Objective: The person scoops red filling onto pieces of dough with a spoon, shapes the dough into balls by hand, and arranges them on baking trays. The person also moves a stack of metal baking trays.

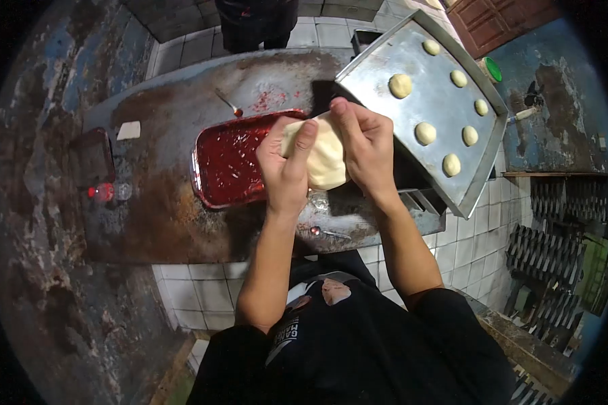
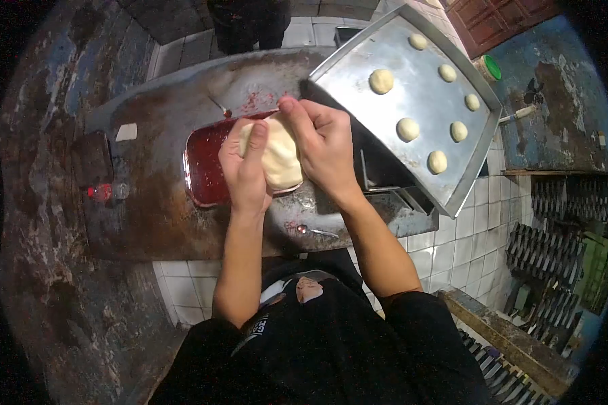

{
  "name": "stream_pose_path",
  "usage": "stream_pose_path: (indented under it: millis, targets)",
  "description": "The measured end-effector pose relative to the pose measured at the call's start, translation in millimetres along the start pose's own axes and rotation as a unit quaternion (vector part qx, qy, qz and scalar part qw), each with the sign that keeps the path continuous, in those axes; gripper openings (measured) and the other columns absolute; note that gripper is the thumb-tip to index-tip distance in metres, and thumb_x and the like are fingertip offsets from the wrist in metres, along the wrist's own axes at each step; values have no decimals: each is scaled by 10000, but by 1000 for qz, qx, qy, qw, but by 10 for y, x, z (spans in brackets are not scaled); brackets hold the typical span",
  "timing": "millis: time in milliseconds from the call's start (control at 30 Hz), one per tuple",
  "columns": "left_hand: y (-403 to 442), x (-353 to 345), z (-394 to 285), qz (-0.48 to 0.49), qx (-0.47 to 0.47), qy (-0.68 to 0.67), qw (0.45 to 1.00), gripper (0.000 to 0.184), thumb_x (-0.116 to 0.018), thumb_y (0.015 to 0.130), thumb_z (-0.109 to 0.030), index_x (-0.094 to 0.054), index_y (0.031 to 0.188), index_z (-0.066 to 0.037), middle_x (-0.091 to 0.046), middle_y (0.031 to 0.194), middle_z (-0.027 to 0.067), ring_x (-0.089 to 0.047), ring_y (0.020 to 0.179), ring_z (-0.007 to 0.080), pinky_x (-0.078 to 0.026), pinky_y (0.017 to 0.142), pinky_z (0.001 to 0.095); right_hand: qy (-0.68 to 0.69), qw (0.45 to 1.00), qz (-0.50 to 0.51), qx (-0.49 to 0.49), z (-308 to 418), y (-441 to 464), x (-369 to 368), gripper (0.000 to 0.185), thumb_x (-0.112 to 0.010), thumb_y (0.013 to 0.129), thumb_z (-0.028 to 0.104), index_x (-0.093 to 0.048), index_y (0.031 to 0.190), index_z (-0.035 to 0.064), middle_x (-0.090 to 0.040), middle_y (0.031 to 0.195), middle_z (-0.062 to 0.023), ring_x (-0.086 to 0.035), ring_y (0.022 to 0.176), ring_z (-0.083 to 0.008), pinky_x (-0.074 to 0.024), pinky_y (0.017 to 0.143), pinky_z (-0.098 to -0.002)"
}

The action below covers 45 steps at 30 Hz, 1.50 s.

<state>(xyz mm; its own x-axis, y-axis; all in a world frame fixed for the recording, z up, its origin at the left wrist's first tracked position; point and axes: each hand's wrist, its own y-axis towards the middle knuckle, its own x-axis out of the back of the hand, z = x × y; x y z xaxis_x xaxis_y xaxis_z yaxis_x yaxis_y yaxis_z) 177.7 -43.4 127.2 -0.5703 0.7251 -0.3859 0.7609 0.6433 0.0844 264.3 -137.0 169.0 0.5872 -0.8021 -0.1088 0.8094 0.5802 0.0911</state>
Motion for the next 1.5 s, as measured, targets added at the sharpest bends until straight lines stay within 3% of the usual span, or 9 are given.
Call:
stream_pose_path:
  millis: [67,233,267,433,533,700,767,967,1500]
  targets:
    - [22,55,-134,-153,-2,-147,977,389,-510,1090,-395,-613,945,-49,-603,920,19,-565,747,89,-452,657,266,52,992,83,-77,152,-31,-168,366,-630,1053,294,-740,929,-32,-706,786,-3,-577,672,-36,-448,579,-207]
    - [-659,1118,726,95,183,-339,918,587,-780,863,-285,-567,1362,-60,-602,1342,98,-574,1250,214,-487,1045,392,-341,902,256,62,302,-282,-396,372,-574,1050,324,-705,1091,-21,-673,851,-179,-682,824,-318,-522,760,-416]
    - [-772,998,560,121,-4,85,989,620,-879,776,-212,-620,1313,-43,-639,1306,108,-595,1233,245,-468,1080,410,-339,903,260,51,182,-324,-359,372,-574,1050,324,-705,1091,-21,-673,851,-179,-682,824,-318,-522,760,-416]
    - [-1078,1373,715,81,-21,308,948,507,-866,747,-132,-673,1200,-12,-712,1176,157,-676,1102,287,-525,973,396,-508,812,214,-190,-1588,-883,297,609,-444,1067,519,-667,1146,-42,-647,1129,-274,-651,1076,-473,-512,946,-534]
    - [-1204,1665,719,23,82,406,910,273,-791,778,-82,-720,1029,0,-759,948,161,-747,882,274,-574,803,372,-643,673,287,-228,-3130,-2071,1008,396,-544,1003,248,-562,1260,-52,-668,1166,-210,-678,1048,-446,-543,924,-570]
    - [-1666,2511,996,32,-5,590,806,191,-734,805,-55,-708,987,-4,-745,897,165,-739,859,316,-569,805,399,-597,748,278,-81,-2906,-2266,1090,361,-526,910,49,-508,1269,20,-669,1138,-206,-691,998,-436,-577,848,-542]
    - [-1884,2812,1358,-213,15,374,902,213,-701,841,-81,-700,1038,1,-739,922,161,-726,869,331,-564,820,413,-529,808,235,-111,-2421,-1732,934,394,-478,899,-23,-513,1270,104,-645,1193,-215,-677,992,-456,-557,836,-559]
    - [-1355,2543,859,6,65,646,760,354,-712,833,-54,-652,1174,17,-684,1145,176,-669,1099,303,-519,948,390,-602,769,214,23,-2244,-781,673,334,-584,910,45,-580,1241,88,-544,1113,-174,-641,1005,-377,-608,768,-492]
    - [-1227,2238,378,-123,184,406,887,344,-787,801,-44,-670,1117,28,-750,1066,152,-730,992,257,-555,890,372,-670,658,341,-45,-2540,-422,423,218,-550,967,162,-701,951,6,-663,1145,-195,-712,953,-383,-615,748,-473]
